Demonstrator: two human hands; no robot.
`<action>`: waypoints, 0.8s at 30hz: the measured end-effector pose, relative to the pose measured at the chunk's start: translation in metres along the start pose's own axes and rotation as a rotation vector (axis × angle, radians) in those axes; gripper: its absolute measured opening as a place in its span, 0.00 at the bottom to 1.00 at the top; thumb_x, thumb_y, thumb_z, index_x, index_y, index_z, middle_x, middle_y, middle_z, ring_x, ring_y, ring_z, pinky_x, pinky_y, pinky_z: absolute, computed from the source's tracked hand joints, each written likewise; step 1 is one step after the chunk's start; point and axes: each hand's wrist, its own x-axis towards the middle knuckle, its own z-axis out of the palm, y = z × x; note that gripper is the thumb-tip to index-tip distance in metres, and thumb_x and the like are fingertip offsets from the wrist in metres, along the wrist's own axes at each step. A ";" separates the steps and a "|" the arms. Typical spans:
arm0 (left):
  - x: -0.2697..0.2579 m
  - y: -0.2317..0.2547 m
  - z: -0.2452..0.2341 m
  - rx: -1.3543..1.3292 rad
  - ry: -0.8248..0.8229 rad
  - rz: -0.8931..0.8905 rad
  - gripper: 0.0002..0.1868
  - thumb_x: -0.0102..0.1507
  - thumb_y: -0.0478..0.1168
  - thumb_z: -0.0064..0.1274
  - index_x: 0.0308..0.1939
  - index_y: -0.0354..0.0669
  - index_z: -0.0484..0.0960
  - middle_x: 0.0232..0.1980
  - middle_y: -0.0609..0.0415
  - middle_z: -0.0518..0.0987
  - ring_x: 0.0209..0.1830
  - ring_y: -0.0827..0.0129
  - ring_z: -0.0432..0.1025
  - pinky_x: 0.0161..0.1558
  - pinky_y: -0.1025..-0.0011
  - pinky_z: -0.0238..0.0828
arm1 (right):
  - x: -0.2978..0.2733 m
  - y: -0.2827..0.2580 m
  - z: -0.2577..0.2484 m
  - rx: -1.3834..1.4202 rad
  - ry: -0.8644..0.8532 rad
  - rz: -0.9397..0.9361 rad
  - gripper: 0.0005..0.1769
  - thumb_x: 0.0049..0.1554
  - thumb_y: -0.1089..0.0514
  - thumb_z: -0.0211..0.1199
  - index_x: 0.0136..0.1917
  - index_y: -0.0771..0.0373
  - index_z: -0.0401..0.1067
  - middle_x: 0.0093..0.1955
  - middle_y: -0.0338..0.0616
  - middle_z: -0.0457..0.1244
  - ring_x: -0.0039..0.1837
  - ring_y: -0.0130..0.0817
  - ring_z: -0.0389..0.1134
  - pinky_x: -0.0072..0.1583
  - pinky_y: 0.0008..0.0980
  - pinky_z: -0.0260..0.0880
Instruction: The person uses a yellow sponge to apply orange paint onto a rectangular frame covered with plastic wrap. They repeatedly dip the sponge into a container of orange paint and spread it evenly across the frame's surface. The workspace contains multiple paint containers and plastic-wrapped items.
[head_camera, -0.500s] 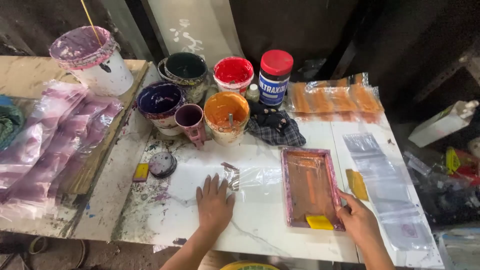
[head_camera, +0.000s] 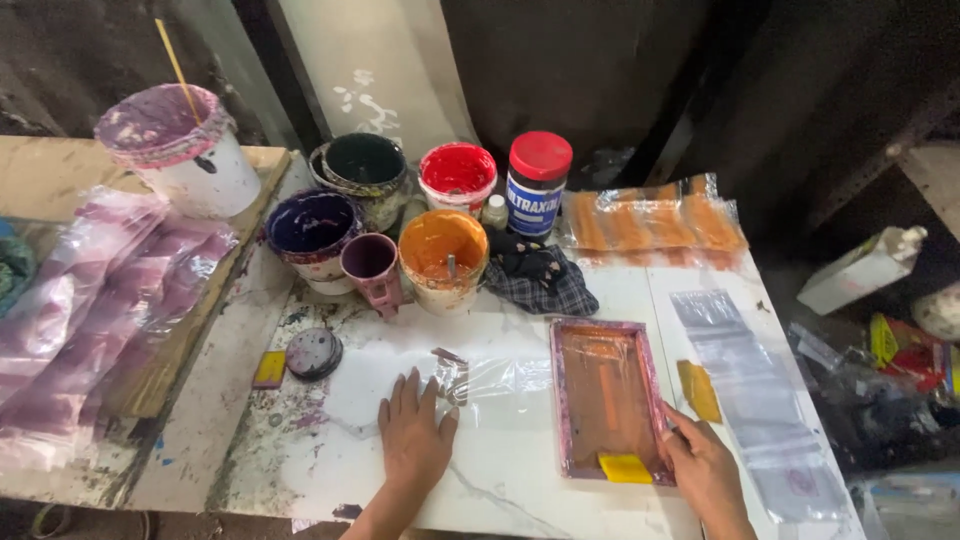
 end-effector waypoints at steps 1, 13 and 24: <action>-0.002 0.002 -0.001 0.001 -0.013 0.005 0.28 0.62 0.53 0.49 0.66 0.50 0.73 0.77 0.45 0.62 0.78 0.46 0.52 0.71 0.41 0.49 | 0.003 0.012 0.003 0.001 -0.001 0.014 0.28 0.62 0.55 0.54 0.73 0.43 0.74 0.42 0.41 0.67 0.40 0.36 0.64 0.52 0.30 0.62; -0.010 0.097 -0.001 -0.179 -0.063 0.452 0.36 0.63 0.56 0.58 0.71 0.46 0.68 0.79 0.44 0.58 0.81 0.45 0.43 0.74 0.39 0.32 | 0.011 0.086 0.027 -0.473 0.002 -1.095 0.24 0.57 0.40 0.63 0.62 0.52 0.77 0.57 0.32 0.65 0.57 0.35 0.65 0.55 0.41 0.68; 0.006 0.162 0.002 -0.271 -0.380 0.464 0.30 0.62 0.51 0.48 0.61 0.31 0.72 0.75 0.39 0.60 0.77 0.36 0.50 0.66 0.26 0.44 | 0.022 0.048 0.026 -0.665 -0.056 -1.173 0.09 0.60 0.54 0.59 0.52 0.52 0.77 0.39 0.31 0.63 0.42 0.37 0.59 0.38 0.39 0.62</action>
